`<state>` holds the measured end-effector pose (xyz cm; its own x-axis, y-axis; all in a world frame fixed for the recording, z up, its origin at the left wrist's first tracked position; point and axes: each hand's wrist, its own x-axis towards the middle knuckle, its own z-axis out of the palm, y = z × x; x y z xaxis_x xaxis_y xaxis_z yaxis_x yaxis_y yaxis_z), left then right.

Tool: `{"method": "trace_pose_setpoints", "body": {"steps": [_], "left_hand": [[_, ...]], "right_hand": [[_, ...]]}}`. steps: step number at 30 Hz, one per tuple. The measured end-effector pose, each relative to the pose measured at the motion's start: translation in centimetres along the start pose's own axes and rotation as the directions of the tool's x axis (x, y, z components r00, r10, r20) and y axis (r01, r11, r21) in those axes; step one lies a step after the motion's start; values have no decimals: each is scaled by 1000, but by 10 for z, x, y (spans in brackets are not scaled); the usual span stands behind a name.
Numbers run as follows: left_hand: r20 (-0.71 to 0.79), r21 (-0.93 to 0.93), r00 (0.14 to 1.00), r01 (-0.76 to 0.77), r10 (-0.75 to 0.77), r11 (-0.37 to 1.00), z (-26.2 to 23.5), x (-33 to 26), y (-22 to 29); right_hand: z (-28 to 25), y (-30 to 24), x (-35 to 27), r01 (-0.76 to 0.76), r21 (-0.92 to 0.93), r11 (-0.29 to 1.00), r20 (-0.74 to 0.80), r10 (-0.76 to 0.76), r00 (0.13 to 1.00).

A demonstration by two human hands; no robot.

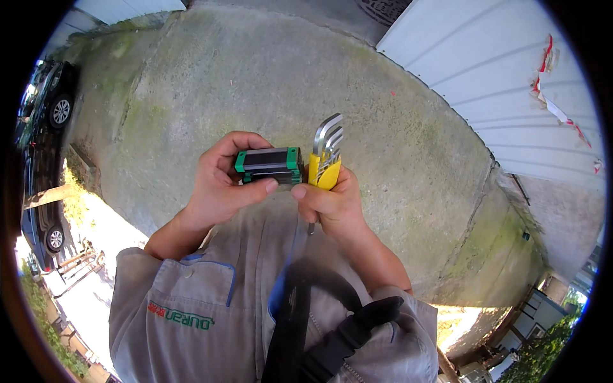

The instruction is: The person handles a linear guide block and Allen keys, measures the block with a ruler, and then uses an Allen key to tighten a screw on the side of the block.

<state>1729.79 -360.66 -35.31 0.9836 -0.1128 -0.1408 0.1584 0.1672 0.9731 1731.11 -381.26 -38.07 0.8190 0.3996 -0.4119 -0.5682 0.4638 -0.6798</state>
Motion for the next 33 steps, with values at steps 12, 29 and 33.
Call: {"method": "trace_pose_setpoints", "body": {"steps": [12,29,33], "left_hand": [[23,96,997,-74,72,993,19,-9,16],[75,470,926,-361,371,805,28,-32,25],[41,299,947,-316,319,900,28,-42,24]], "right_hand": [[-5,-10,-13,3,39,999,8,-4,1000],[3,-9,-38,109,-95,989,-40,-113,993],[11,-6,-46,159,-133,978,-70,-169,983]]}}
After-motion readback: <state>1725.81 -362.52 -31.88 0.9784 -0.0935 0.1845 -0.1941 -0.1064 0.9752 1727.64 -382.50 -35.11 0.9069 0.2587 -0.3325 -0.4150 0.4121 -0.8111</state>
